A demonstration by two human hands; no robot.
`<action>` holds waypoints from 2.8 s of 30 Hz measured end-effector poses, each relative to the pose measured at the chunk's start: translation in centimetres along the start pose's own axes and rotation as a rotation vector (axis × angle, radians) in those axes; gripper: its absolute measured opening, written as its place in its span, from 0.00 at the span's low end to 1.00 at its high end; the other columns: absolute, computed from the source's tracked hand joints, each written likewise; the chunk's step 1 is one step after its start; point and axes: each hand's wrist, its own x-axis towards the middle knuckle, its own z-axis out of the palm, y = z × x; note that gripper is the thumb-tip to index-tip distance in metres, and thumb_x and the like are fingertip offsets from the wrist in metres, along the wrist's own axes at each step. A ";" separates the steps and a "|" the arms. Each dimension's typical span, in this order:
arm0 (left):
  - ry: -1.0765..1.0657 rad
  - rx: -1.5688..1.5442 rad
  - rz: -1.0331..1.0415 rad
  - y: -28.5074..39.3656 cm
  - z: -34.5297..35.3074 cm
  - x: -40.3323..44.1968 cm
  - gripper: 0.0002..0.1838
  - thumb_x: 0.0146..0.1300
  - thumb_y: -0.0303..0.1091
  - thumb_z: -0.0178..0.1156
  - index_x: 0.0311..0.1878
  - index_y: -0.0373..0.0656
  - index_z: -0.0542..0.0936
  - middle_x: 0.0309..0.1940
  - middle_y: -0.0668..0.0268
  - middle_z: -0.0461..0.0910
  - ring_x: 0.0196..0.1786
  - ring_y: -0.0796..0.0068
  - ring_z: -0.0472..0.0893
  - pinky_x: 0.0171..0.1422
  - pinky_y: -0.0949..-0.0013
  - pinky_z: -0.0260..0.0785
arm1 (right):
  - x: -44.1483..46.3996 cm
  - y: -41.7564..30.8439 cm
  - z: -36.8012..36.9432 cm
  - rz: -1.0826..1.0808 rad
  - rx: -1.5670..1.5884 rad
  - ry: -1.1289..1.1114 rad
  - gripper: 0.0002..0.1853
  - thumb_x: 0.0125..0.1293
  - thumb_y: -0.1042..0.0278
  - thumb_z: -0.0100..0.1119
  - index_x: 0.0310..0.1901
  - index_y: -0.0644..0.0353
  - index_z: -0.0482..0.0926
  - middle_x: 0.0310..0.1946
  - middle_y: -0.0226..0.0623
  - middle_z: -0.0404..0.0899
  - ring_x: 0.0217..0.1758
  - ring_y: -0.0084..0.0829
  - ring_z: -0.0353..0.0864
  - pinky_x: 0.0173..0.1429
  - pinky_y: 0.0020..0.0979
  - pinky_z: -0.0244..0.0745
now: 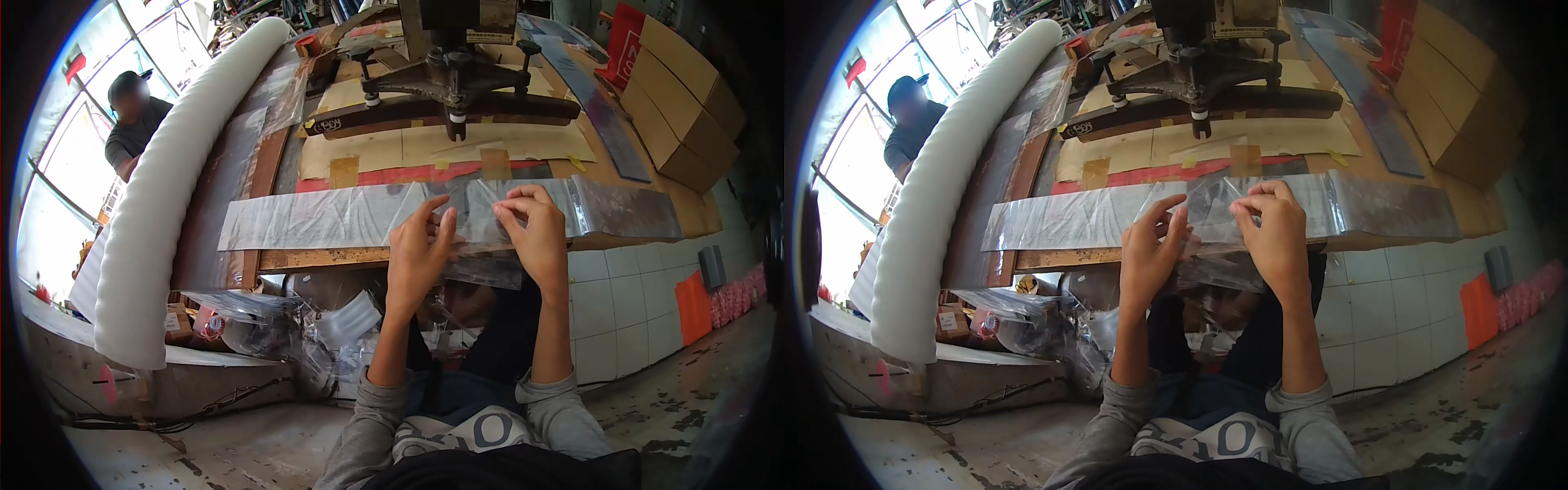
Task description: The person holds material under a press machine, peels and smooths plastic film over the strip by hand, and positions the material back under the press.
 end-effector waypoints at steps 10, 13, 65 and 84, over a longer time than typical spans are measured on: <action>-0.159 0.112 -0.103 1.6 -1.3 -4.5 0.15 0.65 0.29 0.60 0.55 0.37 0.79 0.25 0.60 0.81 0.27 0.80 0.82 0.31 0.75 0.73 | -3.8 -1.2 -2.5 0.066 -0.016 -0.018 0.07 0.55 0.73 0.68 0.33 0.67 0.84 0.41 0.40 0.78 0.38 0.31 0.81 0.44 0.29 0.75; -0.177 0.047 -0.076 1.4 -0.9 -5.0 0.15 0.65 0.28 0.59 0.55 0.37 0.79 0.27 0.60 0.82 0.27 0.79 0.82 0.31 0.75 0.73 | -5.3 -1.1 -2.8 0.021 -0.015 0.059 0.06 0.55 0.73 0.69 0.33 0.67 0.84 0.43 0.40 0.76 0.42 0.31 0.79 0.46 0.30 0.75; 0.130 0.354 0.285 -1.2 0.4 0.1 0.20 0.62 0.21 0.58 0.58 0.43 0.76 0.62 0.53 0.63 0.57 0.60 0.76 0.45 0.68 0.83 | 3.9 1.5 2.3 -0.093 -0.098 0.154 0.04 0.53 0.76 0.65 0.31 0.67 0.85 0.32 0.47 0.81 0.40 0.42 0.80 0.46 0.36 0.76; 0.054 0.562 0.416 -3.1 0.7 1.6 0.20 0.62 0.20 0.55 0.57 0.42 0.77 0.60 0.53 0.71 0.56 0.57 0.77 0.49 0.64 0.77 | 5.5 5.0 4.0 -0.158 -0.169 0.154 0.04 0.52 0.76 0.65 0.30 0.67 0.84 0.29 0.45 0.82 0.39 0.42 0.81 0.47 0.37 0.75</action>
